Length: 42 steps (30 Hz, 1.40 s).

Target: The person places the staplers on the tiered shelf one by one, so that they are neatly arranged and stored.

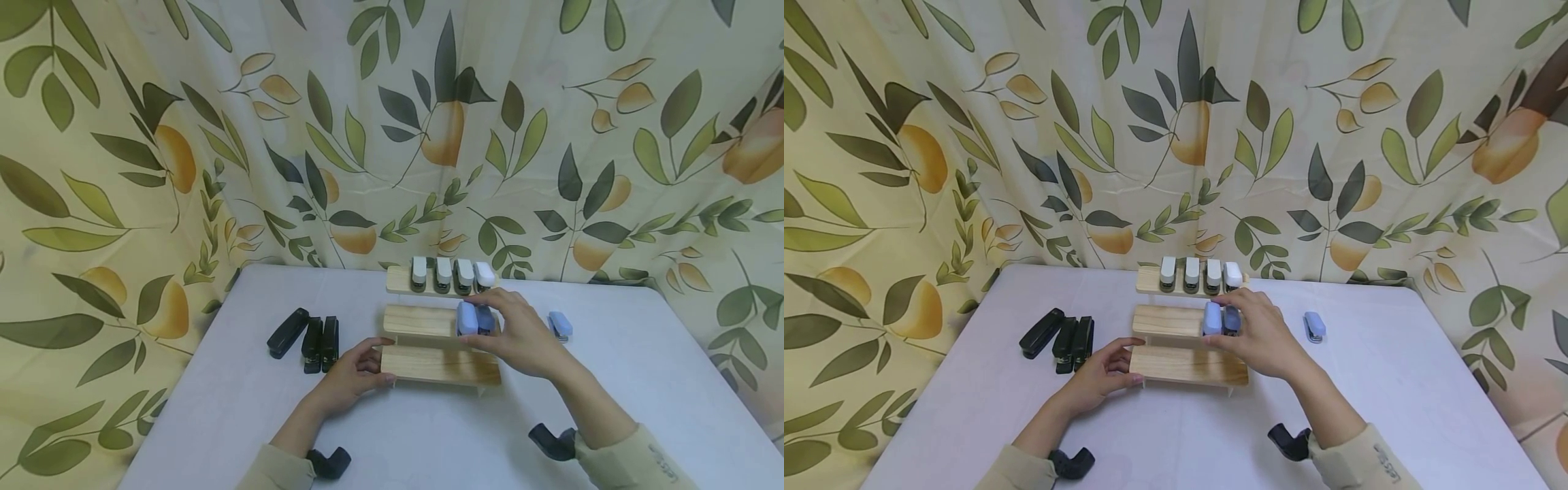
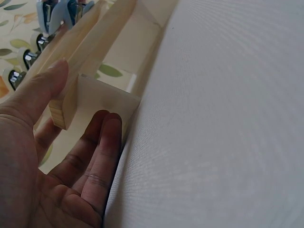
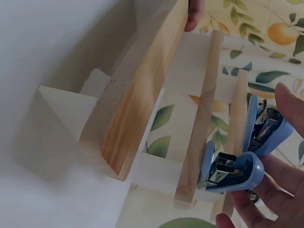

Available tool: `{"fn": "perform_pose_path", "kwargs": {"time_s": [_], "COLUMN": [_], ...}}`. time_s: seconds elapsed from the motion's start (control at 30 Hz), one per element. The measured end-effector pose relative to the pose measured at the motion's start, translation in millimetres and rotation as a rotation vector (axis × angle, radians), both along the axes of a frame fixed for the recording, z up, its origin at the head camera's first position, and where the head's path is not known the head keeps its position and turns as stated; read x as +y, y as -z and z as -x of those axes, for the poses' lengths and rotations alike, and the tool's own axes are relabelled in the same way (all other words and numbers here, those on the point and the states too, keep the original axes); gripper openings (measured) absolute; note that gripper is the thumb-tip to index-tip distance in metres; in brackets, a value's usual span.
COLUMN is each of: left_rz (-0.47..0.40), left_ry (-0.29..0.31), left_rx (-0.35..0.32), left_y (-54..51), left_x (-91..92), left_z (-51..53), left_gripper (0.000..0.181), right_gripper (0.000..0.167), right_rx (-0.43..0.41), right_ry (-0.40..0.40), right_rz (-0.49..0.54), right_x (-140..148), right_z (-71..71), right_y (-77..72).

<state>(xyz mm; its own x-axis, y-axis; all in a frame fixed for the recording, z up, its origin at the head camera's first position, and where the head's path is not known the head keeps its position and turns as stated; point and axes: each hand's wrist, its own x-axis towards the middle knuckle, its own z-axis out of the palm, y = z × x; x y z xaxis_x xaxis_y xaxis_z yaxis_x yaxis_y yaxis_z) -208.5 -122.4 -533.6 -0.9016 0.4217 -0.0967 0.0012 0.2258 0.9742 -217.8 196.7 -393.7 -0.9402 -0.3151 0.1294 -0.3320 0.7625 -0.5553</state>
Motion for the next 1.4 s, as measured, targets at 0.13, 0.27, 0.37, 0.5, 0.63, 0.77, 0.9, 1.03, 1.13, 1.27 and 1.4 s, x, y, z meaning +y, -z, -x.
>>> {"fn": "perform_pose_path", "kwargs": {"time_s": [0.13, 0.27, 0.37, 0.5, 0.63, 0.77, 0.9, 1.03, 1.13, 1.27, 1.4], "left_rz": [0.006, 0.011, 0.014, 0.019, 0.021, 0.024, 0.023, 0.020, 0.021, 0.022, 0.022], "left_ry": [-0.001, -0.006, -0.007, -0.007, -0.006, -0.004, -0.003, 0.000, -0.001, -0.004, -0.004], "left_rx": [0.003, 0.002, 0.005, 0.005, 0.008, 0.010, 0.009, 0.009, 0.007, 0.004, 0.005], "left_y": [0.3, 0.7, 0.8, 0.4, -0.2, -1.1, -1.5, -0.3, -0.2, -1.1, -1.0], "left_x": [0.3, 0.5, 0.6, 0.6, 0.5, 0.2, -0.4, -0.6, -0.6, -0.3, -0.2], "left_z": [-0.1, 0.0, 0.1, -0.2, -0.6, -1.4, -2.2, -1.8, -1.5, -2.1, -2.4], "left_gripper": [0.063, 0.063, 0.064, 0.064, 0.063, 0.063, 0.062, 0.062, 0.062, 0.062, 0.062], "right_gripper": [0.067, 0.069, 0.068, 0.066, 0.064, 0.064, 0.065, 0.065, 0.064, 0.065, 0.066], "right_rx": [-0.006, -0.008, 0.006, 0.033, 0.061, 0.101, 0.126, 0.135, 0.136, 0.135, 0.143], "right_ry": [0.000, -0.001, -0.002, -0.005, -0.005, -0.005, -0.001, 0.002, -0.001, -0.004, -0.005], "right_rz": [-0.001, -0.001, -0.010, -0.033, -0.050, -0.070, -0.087, -0.103, -0.116, -0.139, -0.164], "right_x": [0, -1, -3, -6, -7, -7, -8, -9, -9, -11, -13], "right_z": [0.2, 0.7, 0.9, 0.8, 1.1, 1.8, 1.8, 1.6, 1.7, 1.4, 0.7], "right_y": [1.2, 2.2, 3.2, 5.6, 9.4, 13.3, 15.6, 17.1, 18.8, 20.3, 20.9]}}
